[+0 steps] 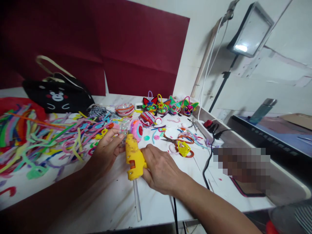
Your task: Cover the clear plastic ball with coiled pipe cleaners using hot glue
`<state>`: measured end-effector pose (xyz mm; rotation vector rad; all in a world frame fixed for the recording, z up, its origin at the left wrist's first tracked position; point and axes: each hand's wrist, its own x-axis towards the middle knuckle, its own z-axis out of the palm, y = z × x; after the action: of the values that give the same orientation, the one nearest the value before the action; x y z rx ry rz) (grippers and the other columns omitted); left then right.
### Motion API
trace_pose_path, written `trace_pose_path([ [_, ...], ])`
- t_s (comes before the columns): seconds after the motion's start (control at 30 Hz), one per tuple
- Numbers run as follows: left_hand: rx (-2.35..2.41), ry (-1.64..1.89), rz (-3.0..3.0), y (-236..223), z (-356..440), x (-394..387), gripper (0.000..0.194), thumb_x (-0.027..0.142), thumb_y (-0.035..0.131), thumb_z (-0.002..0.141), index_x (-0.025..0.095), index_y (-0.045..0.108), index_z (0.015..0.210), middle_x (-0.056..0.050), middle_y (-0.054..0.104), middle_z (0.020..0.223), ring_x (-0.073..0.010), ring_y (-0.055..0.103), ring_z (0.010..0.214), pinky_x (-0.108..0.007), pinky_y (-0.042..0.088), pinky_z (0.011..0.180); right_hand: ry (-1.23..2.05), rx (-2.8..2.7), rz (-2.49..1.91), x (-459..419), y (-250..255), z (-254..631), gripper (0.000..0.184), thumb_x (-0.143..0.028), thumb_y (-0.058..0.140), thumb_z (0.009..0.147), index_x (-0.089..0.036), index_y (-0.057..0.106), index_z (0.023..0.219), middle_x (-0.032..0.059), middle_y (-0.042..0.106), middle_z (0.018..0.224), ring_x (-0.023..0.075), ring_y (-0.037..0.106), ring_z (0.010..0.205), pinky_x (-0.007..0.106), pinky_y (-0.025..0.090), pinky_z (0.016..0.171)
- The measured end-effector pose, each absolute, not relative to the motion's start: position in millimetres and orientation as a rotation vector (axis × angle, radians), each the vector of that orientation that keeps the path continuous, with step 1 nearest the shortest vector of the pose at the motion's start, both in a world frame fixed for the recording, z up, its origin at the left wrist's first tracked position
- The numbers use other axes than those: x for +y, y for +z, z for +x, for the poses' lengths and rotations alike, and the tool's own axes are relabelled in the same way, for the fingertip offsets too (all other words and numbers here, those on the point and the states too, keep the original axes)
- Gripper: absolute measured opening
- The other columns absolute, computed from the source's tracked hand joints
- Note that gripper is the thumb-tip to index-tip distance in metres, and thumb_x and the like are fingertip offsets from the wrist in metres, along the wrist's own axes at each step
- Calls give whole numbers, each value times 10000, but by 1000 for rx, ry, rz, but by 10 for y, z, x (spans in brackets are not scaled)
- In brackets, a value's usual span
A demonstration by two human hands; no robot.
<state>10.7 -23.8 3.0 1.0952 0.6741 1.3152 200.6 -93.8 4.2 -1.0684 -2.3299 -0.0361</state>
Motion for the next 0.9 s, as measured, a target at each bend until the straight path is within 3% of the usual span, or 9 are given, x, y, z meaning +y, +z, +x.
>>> trace_pose_path([
  [0.37, 808, 1306, 1017, 65, 94, -158, 376, 345, 784, 673, 197, 514, 888, 26, 674, 775, -147, 670, 670, -298, 600, 628, -184, -2354, -1090, -915, 74, 2076, 215, -252, 480, 955, -149, 510, 1141, 123, 620, 1070, 240, 618, 904, 332, 485, 678],
  [0.57, 850, 1273, 952, 86, 79, -144, 274, 291, 747, 694, 185, 541, 839, 21, 653, 740, -141, 648, 639, -336, 631, 636, -81, -2324, -1227, -896, 138, 2160, 259, -279, 498, 935, -157, 529, 1162, 124, 605, 1093, 259, 621, 925, 367, 497, 723],
  [0.73, 898, 1296, 932, 108, 65, -126, 262, 284, 773, 698, 180, 553, 795, 33, 610, 759, -133, 634, 644, -363, 652, 634, 32, -2404, -1543, -859, 230, 2207, 233, -230, 573, 854, -161, 588, 1076, 105, 600, 1038, 257, 629, 840, 376, 480, 695],
  [0.9, 990, 1290, 978, 120, 44, -109, 312, 361, 803, 680, 170, 585, 796, 13, 608, 790, -131, 617, 666, -303, 634, 566, 87, -2545, -1717, -823, 192, 2181, 238, -253, 689, 799, -171, 630, 1015, 103, 635, 1027, 240, 643, 749, 352, 452, 629],
])
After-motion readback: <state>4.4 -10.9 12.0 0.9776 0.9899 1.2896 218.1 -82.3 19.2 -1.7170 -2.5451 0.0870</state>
